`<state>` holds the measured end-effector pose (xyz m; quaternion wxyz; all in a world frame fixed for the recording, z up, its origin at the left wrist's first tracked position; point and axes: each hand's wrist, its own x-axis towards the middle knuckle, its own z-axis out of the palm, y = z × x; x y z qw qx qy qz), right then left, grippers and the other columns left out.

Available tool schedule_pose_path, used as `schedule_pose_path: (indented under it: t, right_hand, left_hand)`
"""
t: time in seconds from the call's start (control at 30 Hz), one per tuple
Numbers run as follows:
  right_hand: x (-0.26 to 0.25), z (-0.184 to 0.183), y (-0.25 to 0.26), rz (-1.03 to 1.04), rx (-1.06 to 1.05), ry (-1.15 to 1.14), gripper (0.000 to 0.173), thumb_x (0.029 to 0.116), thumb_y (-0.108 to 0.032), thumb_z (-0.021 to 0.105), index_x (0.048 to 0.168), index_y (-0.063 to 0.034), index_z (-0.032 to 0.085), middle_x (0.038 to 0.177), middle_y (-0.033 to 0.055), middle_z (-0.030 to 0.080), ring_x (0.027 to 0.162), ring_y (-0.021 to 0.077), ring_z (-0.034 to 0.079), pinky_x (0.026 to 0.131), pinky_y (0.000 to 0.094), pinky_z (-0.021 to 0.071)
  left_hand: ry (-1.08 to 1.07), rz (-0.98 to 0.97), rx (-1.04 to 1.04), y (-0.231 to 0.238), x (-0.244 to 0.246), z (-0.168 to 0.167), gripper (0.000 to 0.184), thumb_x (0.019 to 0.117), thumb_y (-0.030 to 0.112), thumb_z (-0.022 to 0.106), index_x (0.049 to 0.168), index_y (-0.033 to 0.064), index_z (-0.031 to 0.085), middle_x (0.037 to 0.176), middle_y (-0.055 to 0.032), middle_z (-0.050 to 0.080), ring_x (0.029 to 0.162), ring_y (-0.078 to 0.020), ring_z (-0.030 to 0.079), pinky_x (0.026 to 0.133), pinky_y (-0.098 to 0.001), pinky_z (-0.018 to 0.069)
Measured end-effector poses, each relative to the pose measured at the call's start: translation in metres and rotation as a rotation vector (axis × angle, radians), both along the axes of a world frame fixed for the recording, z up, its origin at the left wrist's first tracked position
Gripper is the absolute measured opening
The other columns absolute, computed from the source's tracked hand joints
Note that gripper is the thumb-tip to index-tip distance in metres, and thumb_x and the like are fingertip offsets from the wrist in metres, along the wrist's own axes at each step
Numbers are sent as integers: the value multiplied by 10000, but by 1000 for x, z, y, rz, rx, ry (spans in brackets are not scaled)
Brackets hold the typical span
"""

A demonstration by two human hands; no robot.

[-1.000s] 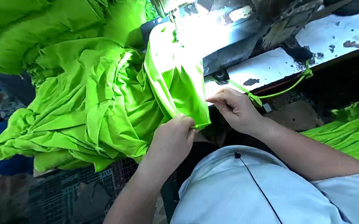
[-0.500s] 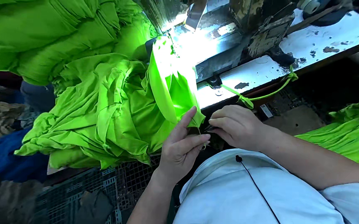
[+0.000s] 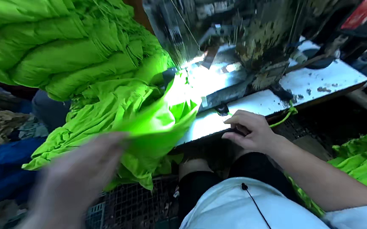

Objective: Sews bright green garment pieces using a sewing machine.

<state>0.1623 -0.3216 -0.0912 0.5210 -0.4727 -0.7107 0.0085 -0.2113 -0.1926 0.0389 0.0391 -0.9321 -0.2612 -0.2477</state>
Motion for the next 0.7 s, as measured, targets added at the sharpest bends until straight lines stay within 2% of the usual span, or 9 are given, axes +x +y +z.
schedule_pose_path:
  t: [0.13, 0.2, 0.23, 0.33, 0.4, 0.47, 0.53, 0.63, 0.7]
  right_hand:
    - [15, 26, 46, -130, 13, -46, 172, 945, -149, 661, 954, -18, 772, 800, 54, 666, 674, 65, 605, 628, 190, 532]
    - [7, 36, 72, -126, 32, -56, 152, 942, -102, 646, 944, -23, 776, 823, 73, 693, 680, 104, 623, 642, 236, 542]
    - [1, 41, 85, -120, 20, -56, 146, 939, -73, 645, 962, -23, 780, 849, 87, 711, 695, 129, 644, 661, 266, 559]
    - [-11, 47, 120, -116, -146, -92, 215, 979, -50, 610, 1127, -31, 765, 991, 135, 752, 800, 230, 730, 773, 403, 619]
    - [-16, 49, 137, -136, -332, -113, 292, 1011, -93, 581, 1264, -59, 722, 921, 160, 752, 760, 294, 727, 736, 495, 600]
    - [-19, 63, 143, -118, -621, -130, 336, 1063, -165, 525, 1374, -122, 647, 1085, 159, 723, 878, 315, 719, 804, 539, 585]
    - [-22, 73, 146, -78, -733, -117, 238, 1043, -167, 565, 1232, -94, 690, 1017, 145, 707, 826, 291, 693, 741, 525, 573]
    - [-23, 78, 138, 24, -806, -43, 144, 1012, -176, 631, 1029, -63, 718, 798, 78, 694, 658, 177, 661, 635, 402, 570]
    - [-19, 70, 126, 81, -831, 30, 151, 988, -199, 653, 1011, -82, 746, 797, 40, 724, 692, 128, 671, 681, 380, 567]
  left_hand:
    - [-192, 78, 41, 57, -52, 71, 267, 980, 133, 612, 1068, -119, 622, 1051, -178, 670, 944, -52, 636, 855, -185, 523]
    - [-229, 35, 137, 69, -44, 78, 298, 980, 149, 601, 1029, -141, 653, 996, -243, 676, 902, -142, 643, 835, -265, 519]
    - [-242, 1, 154, 74, -40, 78, 301, 989, 181, 597, 1046, -105, 672, 992, -217, 676, 909, -156, 639, 852, -294, 504]
    - [-335, -64, 69, 81, -37, 73, 252, 990, 236, 639, 1118, 25, 690, 1103, -63, 668, 1030, -75, 632, 939, -235, 508]
    - [-413, -141, -41, 85, -37, 69, 215, 976, 240, 669, 1127, 89, 697, 1170, -10, 665, 1112, -93, 625, 1004, -267, 499]
    - [-491, -189, -154, 91, -36, 66, 215, 966, 247, 680, 1142, 124, 689, 1173, 23, 682, 1107, -103, 645, 1002, -278, 521]
    - [-577, -228, -298, 100, -35, 63, 217, 965, 263, 678, 1153, 157, 685, 1146, 45, 707, 1061, -104, 680, 947, -276, 568]
    - [-652, -311, -509, 117, -33, 59, 183, 978, 283, 672, 1141, 200, 681, 1136, 57, 719, 1071, -130, 705, 957, -321, 600]
    - [-645, -279, -520, 124, -31, 57, 145, 972, 275, 663, 1114, 253, 679, 1093, 122, 692, 1016, -41, 669, 894, -217, 568]
